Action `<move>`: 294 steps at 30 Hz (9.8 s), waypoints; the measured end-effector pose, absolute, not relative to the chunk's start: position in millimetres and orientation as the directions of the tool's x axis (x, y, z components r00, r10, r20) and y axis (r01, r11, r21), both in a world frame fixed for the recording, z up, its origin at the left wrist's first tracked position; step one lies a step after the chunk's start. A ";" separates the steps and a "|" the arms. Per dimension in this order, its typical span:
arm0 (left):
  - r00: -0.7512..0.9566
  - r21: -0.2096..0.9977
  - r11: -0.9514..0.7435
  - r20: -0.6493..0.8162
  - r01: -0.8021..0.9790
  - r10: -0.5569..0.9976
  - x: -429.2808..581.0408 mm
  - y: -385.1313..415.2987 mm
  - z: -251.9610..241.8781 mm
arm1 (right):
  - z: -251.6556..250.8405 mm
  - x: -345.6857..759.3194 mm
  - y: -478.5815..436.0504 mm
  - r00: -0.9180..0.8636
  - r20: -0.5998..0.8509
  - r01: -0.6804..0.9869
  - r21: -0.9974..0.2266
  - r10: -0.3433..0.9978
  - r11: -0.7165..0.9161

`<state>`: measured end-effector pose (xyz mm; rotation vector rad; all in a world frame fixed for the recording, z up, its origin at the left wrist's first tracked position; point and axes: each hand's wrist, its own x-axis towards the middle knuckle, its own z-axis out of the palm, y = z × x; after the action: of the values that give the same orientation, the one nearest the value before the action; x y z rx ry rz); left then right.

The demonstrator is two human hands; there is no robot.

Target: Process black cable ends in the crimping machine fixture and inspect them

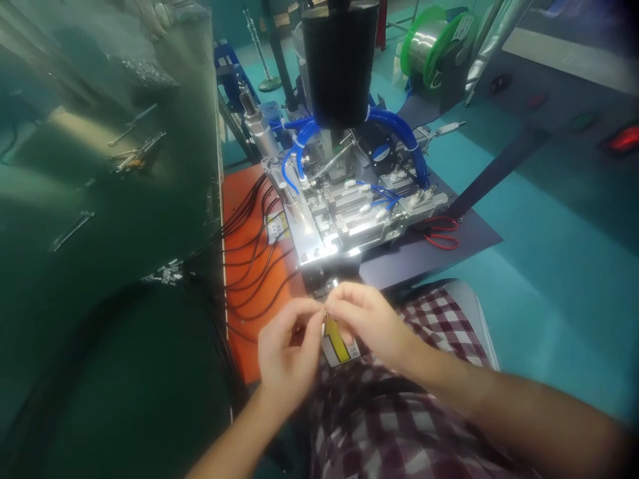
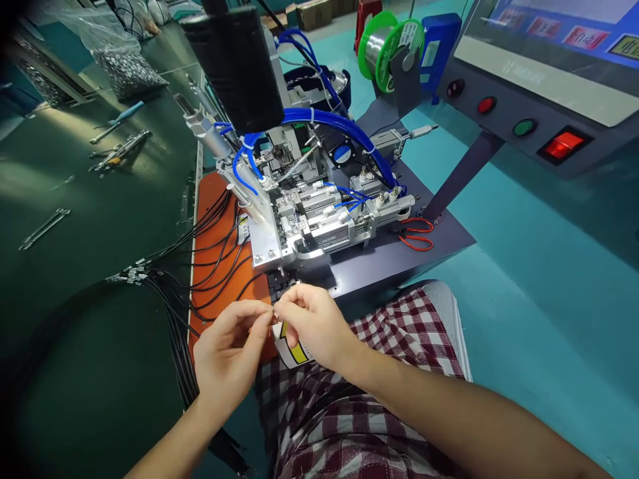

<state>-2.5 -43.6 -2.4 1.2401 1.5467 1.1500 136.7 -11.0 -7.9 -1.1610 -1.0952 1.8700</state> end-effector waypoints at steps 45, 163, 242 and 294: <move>0.210 0.584 -0.339 0.280 0.738 0.937 -26.1 -15.5 -33.1 | -59.4 155.1 17.9 -0.290 -0.381 0.011 -0.918 0.878 -0.395; 0.264 0.502 -0.377 0.284 0.778 0.922 -30.8 -9.2 -37.2 | -47.9 153.6 32.3 -0.217 -0.430 0.242 -0.894 0.877 -0.378; 0.262 0.511 -0.379 0.287 0.772 0.921 -32.2 -9.6 -39.4 | -43.3 163.1 31.0 -0.187 -0.166 0.361 -0.928 0.968 -0.090; 0.245 0.532 -0.362 0.279 0.766 0.928 -30.7 -9.2 -39.5 | -30.2 151.4 29.2 -0.254 0.024 0.637 -0.748 0.967 0.186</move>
<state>-30.7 -9.2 -39.5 2.2352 1.5737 0.8117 151.4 29.2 -30.2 -1.4984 -1.9647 0.8622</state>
